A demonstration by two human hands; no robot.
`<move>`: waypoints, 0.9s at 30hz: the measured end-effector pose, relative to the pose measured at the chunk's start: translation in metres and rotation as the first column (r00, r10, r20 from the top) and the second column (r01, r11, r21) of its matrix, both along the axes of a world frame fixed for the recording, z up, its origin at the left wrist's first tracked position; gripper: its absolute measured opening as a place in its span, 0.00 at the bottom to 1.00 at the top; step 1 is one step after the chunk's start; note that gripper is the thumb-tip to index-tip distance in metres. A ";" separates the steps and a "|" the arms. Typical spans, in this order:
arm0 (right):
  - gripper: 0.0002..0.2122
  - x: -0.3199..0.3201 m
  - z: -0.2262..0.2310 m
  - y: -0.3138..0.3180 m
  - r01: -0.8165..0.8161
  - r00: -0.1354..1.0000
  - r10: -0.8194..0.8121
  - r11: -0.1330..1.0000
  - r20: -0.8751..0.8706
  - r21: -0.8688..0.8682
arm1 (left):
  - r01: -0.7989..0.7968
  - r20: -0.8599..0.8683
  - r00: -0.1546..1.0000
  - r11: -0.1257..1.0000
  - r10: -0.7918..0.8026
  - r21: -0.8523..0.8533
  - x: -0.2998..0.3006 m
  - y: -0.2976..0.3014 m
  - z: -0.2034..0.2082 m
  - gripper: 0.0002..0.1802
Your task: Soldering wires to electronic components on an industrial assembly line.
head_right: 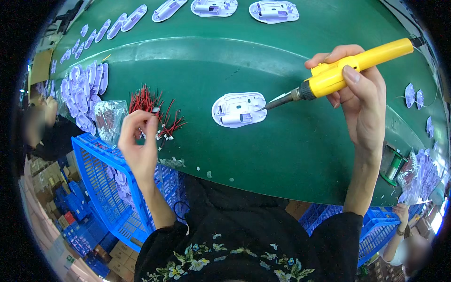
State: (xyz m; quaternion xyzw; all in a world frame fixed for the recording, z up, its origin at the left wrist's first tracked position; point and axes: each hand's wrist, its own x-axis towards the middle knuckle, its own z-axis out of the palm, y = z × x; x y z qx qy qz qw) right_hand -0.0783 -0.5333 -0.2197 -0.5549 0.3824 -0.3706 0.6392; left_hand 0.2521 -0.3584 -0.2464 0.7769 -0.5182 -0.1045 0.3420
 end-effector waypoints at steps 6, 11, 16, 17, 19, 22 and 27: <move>0.16 0.000 0.000 0.000 0.034 0.999 -0.034 0.999 0.033 -0.006 | -0.108 -0.749 0.662 0.988 -0.013 -0.113 -0.037 0.003 0.013 0.10; 0.15 0.009 -0.006 0.004 0.024 1.000 -0.024 1.000 -0.015 -0.005 | 0.029 -0.847 0.510 0.987 -0.151 -0.158 -0.070 0.008 -0.020 0.09; 0.15 0.013 -0.010 0.004 0.010 1.000 -0.010 1.000 -0.008 -0.003 | 0.169 -0.506 0.855 0.984 -0.115 0.061 -0.085 0.021 -0.034 0.08; 0.15 0.012 -0.010 0.004 0.012 1.000 -0.012 1.000 -0.015 0.000 | 0.160 -0.409 0.906 0.984 -0.112 0.083 -0.089 0.021 -0.030 0.07; 0.14 0.012 -0.010 0.003 0.014 1.000 -0.014 1.000 -0.001 0.003 | 0.224 -0.093 0.971 0.973 -0.219 0.058 -0.089 0.022 -0.033 0.08; 0.14 0.012 -0.011 0.005 0.009 1.000 -0.009 1.000 0.009 0.017 | 0.316 0.165 0.928 0.940 -0.335 0.130 -0.089 0.017 -0.026 0.09; 0.15 0.009 -0.010 0.004 0.005 1.000 -0.006 1.000 0.023 0.017 | 0.397 0.079 0.898 0.874 -0.433 0.281 -0.085 0.028 -0.014 0.10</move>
